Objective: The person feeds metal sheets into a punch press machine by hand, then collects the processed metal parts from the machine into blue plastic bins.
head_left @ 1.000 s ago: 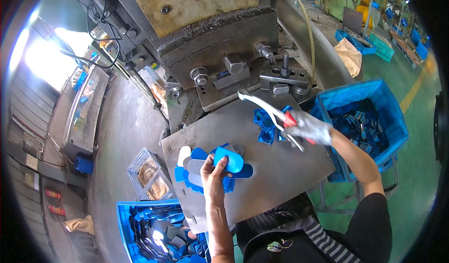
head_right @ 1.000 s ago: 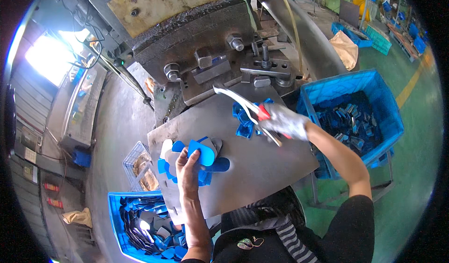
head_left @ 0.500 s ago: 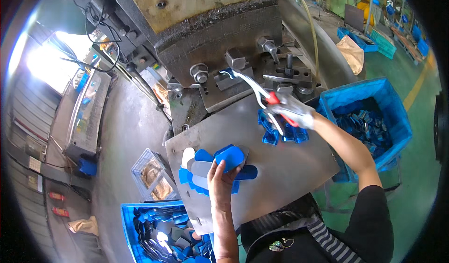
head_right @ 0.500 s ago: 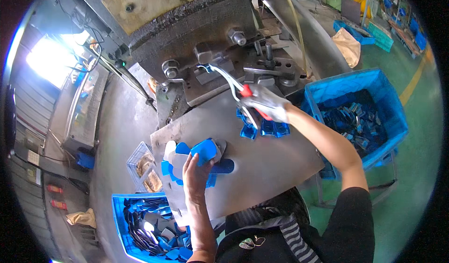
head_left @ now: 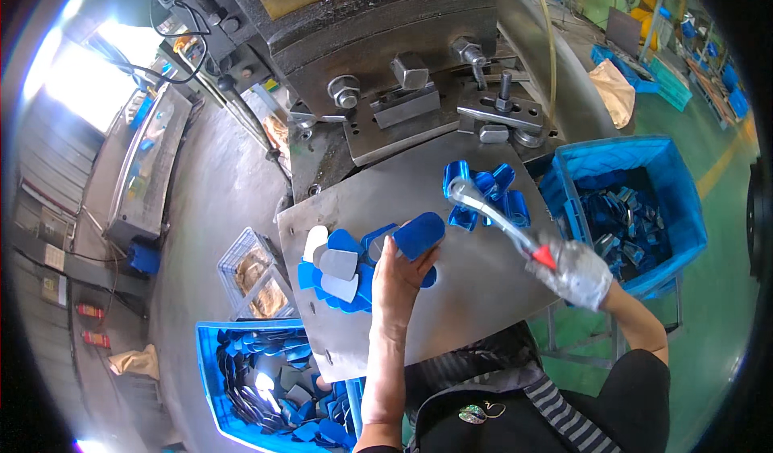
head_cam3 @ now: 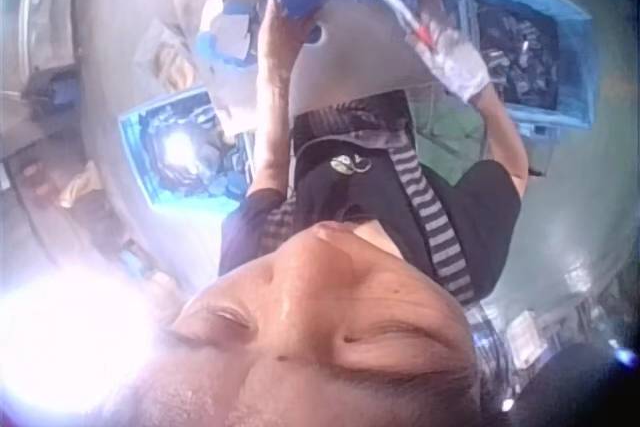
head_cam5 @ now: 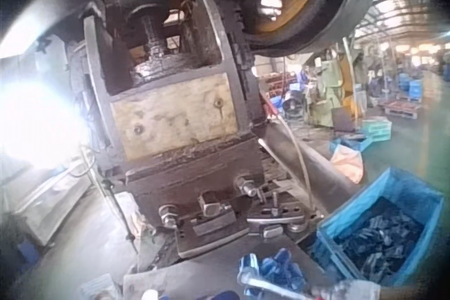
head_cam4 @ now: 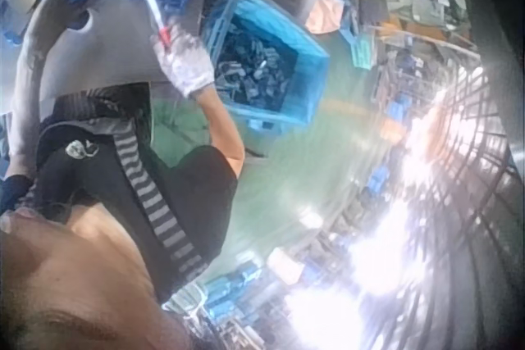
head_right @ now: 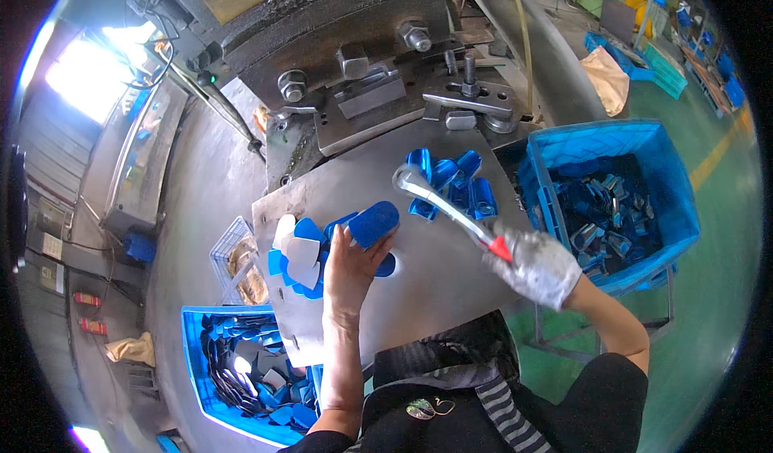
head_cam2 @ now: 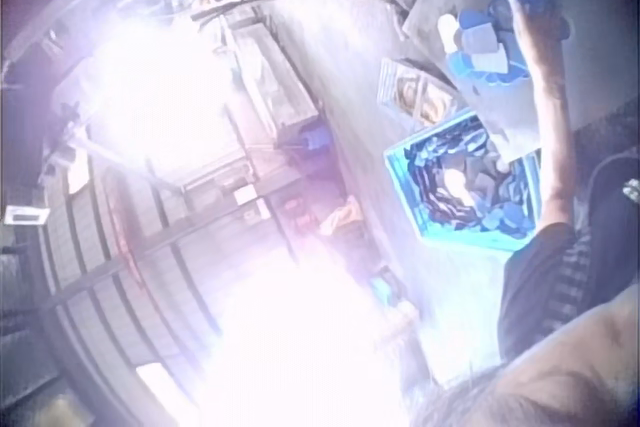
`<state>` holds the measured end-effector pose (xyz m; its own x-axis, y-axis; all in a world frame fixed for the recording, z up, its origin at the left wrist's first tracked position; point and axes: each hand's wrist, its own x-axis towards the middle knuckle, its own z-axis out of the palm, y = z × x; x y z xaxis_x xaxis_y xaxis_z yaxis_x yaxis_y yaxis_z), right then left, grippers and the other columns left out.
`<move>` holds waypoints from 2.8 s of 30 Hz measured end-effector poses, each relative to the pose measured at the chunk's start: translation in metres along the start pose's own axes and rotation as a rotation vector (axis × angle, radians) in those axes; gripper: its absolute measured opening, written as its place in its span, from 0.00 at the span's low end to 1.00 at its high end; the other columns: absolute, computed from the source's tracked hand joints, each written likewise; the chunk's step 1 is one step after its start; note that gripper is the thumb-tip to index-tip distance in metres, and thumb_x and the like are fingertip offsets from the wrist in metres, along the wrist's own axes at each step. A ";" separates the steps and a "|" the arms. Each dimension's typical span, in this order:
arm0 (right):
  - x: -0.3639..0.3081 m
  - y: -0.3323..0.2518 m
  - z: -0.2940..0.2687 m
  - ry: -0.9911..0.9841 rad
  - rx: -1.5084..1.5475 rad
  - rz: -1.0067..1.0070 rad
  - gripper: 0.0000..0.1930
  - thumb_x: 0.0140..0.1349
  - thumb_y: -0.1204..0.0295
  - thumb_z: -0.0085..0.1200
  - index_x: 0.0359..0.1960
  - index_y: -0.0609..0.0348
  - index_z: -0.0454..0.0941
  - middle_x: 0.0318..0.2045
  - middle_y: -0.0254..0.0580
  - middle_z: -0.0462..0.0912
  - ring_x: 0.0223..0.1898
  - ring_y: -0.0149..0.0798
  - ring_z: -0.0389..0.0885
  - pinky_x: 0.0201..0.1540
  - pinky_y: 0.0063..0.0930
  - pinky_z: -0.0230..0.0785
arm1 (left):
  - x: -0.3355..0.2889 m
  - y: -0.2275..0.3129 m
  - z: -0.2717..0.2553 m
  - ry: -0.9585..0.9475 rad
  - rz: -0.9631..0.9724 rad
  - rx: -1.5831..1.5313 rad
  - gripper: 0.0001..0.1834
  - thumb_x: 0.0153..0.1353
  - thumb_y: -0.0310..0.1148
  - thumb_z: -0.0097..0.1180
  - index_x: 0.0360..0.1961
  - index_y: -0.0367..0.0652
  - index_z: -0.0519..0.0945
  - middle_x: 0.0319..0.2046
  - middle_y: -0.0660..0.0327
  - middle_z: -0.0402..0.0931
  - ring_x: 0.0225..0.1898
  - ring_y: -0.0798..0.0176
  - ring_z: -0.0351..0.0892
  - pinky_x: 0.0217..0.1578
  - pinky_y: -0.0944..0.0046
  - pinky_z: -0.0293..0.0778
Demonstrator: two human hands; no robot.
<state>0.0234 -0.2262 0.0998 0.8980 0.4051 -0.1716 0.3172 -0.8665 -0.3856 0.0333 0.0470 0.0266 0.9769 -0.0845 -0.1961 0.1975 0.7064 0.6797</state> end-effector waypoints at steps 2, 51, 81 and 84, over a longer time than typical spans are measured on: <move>0.003 -0.011 0.004 -0.048 0.017 -0.087 0.20 0.63 0.59 0.46 0.49 0.61 0.64 0.31 0.55 0.79 0.31 0.56 0.79 0.36 0.45 0.72 | -0.001 0.001 0.005 -0.012 0.017 0.053 0.31 0.67 0.52 0.39 0.60 0.36 0.59 0.57 0.45 0.63 0.57 0.41 0.65 0.58 0.51 0.63; 0.216 0.001 -0.077 -0.102 0.295 -0.005 0.09 0.59 0.67 0.49 0.28 0.59 0.67 0.14 0.37 0.68 0.13 0.33 0.68 0.14 0.30 0.61 | 0.006 0.003 -0.027 0.258 0.639 1.888 0.25 0.41 0.37 0.68 0.41 0.44 0.73 0.51 0.53 0.70 0.54 0.49 0.67 0.54 0.53 0.63; 0.102 0.056 -0.017 0.258 -0.868 -0.792 0.20 0.56 0.74 0.48 0.53 0.49 0.69 0.39 0.33 0.69 0.42 0.33 0.69 0.40 0.25 0.61 | 0.012 0.026 -0.016 0.189 0.687 1.752 0.09 0.56 0.34 0.59 0.33 0.40 0.78 0.30 0.54 0.80 0.31 0.53 0.81 0.30 0.61 0.74; 0.053 0.017 -0.031 -0.105 0.457 -0.173 0.13 0.52 0.74 0.54 0.41 0.48 0.79 0.36 0.46 0.73 0.36 0.43 0.74 0.37 0.32 0.71 | 0.011 0.032 -0.021 0.301 0.668 1.777 0.11 0.56 0.36 0.59 0.33 0.40 0.76 0.29 0.56 0.80 0.29 0.55 0.82 0.27 0.62 0.75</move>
<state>0.0863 -0.2284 0.1124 0.8010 0.5791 -0.1518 0.2712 -0.5771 -0.7703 0.0483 0.0835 0.0314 0.9122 0.0997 0.3974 -0.1139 -0.8700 0.4798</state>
